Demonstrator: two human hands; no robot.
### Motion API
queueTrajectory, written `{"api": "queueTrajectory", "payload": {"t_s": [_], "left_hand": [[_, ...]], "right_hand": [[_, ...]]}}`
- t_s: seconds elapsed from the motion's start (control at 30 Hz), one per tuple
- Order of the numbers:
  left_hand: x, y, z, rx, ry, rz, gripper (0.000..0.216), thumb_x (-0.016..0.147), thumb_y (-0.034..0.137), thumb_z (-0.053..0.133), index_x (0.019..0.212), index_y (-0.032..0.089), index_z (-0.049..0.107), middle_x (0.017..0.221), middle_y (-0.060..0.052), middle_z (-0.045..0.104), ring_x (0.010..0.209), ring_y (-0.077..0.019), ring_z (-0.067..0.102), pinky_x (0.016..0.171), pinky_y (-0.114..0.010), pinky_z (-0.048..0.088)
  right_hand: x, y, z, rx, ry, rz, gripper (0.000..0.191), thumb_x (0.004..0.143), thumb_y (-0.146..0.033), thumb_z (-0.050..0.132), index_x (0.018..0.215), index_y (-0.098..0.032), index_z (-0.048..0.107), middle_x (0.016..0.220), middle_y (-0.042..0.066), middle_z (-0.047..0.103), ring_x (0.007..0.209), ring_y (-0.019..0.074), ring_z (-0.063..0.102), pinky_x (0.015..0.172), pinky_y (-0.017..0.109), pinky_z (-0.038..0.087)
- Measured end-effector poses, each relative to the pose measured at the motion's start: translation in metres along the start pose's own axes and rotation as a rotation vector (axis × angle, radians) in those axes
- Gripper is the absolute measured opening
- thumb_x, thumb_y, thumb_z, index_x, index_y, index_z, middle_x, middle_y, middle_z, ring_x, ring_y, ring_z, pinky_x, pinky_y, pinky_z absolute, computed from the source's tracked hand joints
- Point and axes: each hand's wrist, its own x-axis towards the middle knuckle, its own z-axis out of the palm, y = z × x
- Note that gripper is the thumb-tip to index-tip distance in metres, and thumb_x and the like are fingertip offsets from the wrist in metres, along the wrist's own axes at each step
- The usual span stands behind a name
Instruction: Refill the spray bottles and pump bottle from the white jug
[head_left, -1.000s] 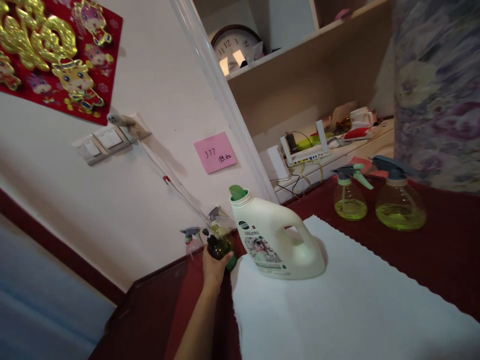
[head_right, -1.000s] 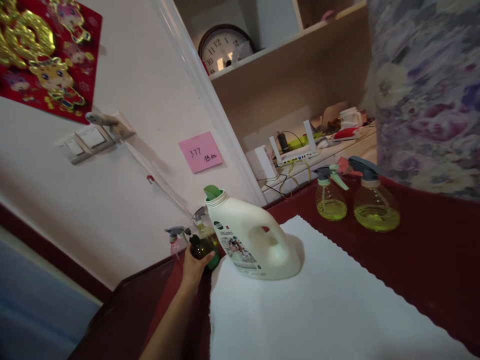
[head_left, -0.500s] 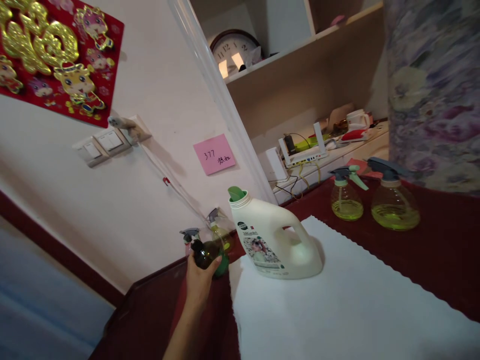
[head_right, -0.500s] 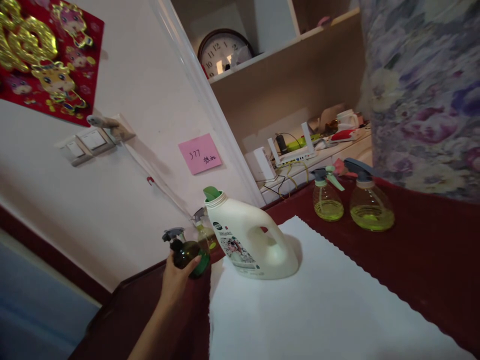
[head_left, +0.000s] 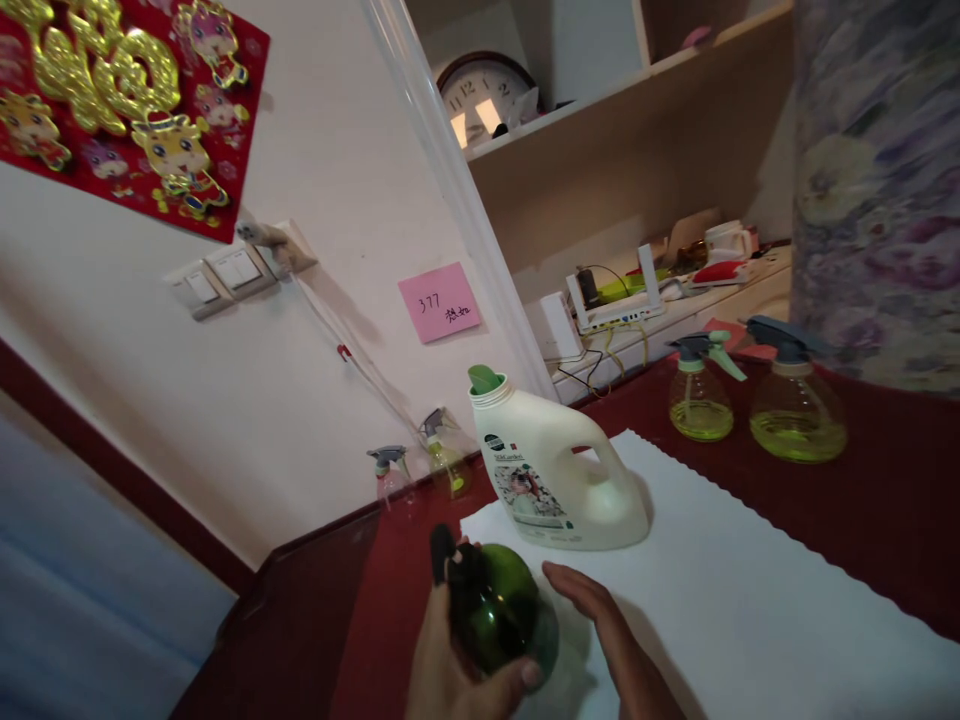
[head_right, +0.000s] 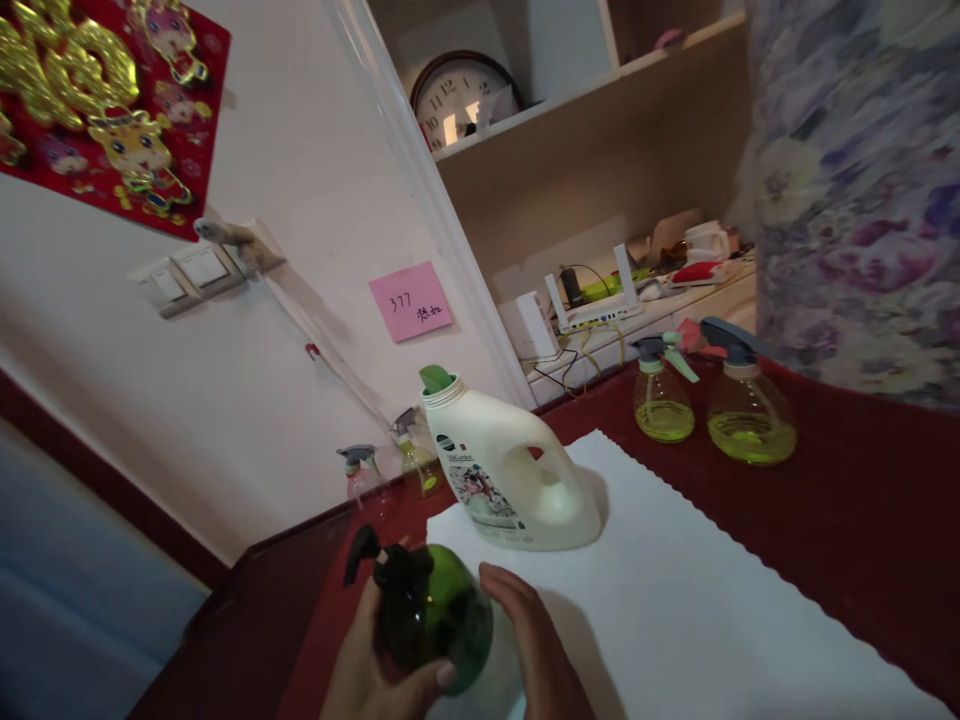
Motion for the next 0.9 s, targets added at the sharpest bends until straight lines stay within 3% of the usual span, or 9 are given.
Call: {"api": "queueTrajectory", "payload": {"t_s": [0.17, 0.33, 0.4, 0.5, 0.63, 0.73, 0.9], "left_hand": [[-0.014, -0.023, 0.004, 0.212, -0.162, 0.093, 0.107, 0.043, 0.046, 0.099, 0.139, 0.023, 0.059, 0.144, -0.017, 0.06, 0.14, -0.0461, 0.047, 0.116, -0.053, 0.042], [-0.021, -0.015, 0.008, 0.124, -0.232, 0.075, 0.084, 0.067, 0.059, 0.085, 0.14, 0.025, 0.06, 0.148, -0.016, 0.057, 0.14, -0.0421, 0.048, 0.119, -0.052, 0.037], [-0.017, -0.008, 0.008, 0.102, -0.274, 0.059, 0.07, 0.075, 0.057, 0.08, 0.137, 0.027, 0.063, 0.146, -0.013, 0.059, 0.14, -0.0403, 0.05, 0.12, -0.053, 0.036], [-0.006, 0.002, 0.002, 0.102, -0.409, 0.047, 0.074, 0.071, 0.056, 0.083, 0.138, 0.031, 0.063, 0.146, -0.011, 0.06, 0.142, -0.0421, 0.046, 0.119, -0.059, 0.034], [0.004, 0.018, -0.011, 0.141, -0.538, 0.141, 0.064, 0.077, 0.06, 0.077, 0.134, 0.033, 0.066, 0.147, -0.011, 0.059, 0.146, -0.0405, 0.04, 0.119, -0.061, 0.032], [0.004, 0.033, -0.017, 0.192, -0.611, 0.233, 0.061, 0.082, 0.061, 0.071, 0.136, 0.034, 0.064, 0.151, -0.011, 0.055, 0.15, -0.0391, 0.032, 0.12, -0.06, 0.028], [0.009, 0.041, -0.02, 0.251, -0.865, 0.341, 0.056, 0.091, 0.06, 0.06, 0.142, 0.038, 0.057, 0.147, -0.008, 0.06, 0.151, -0.0347, 0.031, 0.122, -0.058, 0.022]], "right_hand": [[0.0, 0.011, 0.009, 0.281, -0.101, 0.192, 0.077, 0.08, -0.035, 0.071, 0.151, -0.026, 0.041, 0.158, 0.014, 0.043, 0.146, 0.0316, 0.04, 0.122, 0.049, 0.032], [0.007, 0.005, 0.002, 0.276, -0.172, 0.264, 0.099, 0.063, -0.047, 0.084, 0.148, -0.017, 0.042, 0.155, 0.021, 0.044, 0.145, 0.038, 0.04, 0.121, 0.055, 0.03], [0.008, 0.0, 0.0, 0.251, -0.156, 0.271, 0.098, 0.062, -0.05, 0.085, 0.145, -0.019, 0.045, 0.154, 0.02, 0.046, 0.144, 0.039, 0.041, 0.12, 0.055, 0.031], [0.008, -0.003, -0.001, 0.303, -0.133, 0.278, 0.097, 0.062, -0.052, 0.084, 0.144, -0.02, 0.044, 0.152, 0.02, 0.047, 0.141, 0.0373, 0.045, 0.118, 0.052, 0.036], [0.006, -0.003, 0.0, 0.284, -0.154, 0.268, 0.096, 0.061, -0.047, 0.084, 0.143, -0.018, 0.044, 0.151, 0.022, 0.048, 0.14, 0.0366, 0.046, 0.117, 0.051, 0.036], [0.004, 0.0, 0.002, 0.195, -0.209, 0.269, 0.08, 0.068, -0.042, 0.078, 0.14, -0.019, 0.05, 0.146, 0.02, 0.054, 0.134, 0.0351, 0.052, 0.114, 0.052, 0.039], [0.002, 0.002, 0.003, 0.072, -0.329, 0.183, 0.062, 0.079, -0.038, 0.068, 0.138, -0.024, 0.055, 0.139, 0.015, 0.061, 0.129, 0.0338, 0.057, 0.11, 0.051, 0.044]]}}
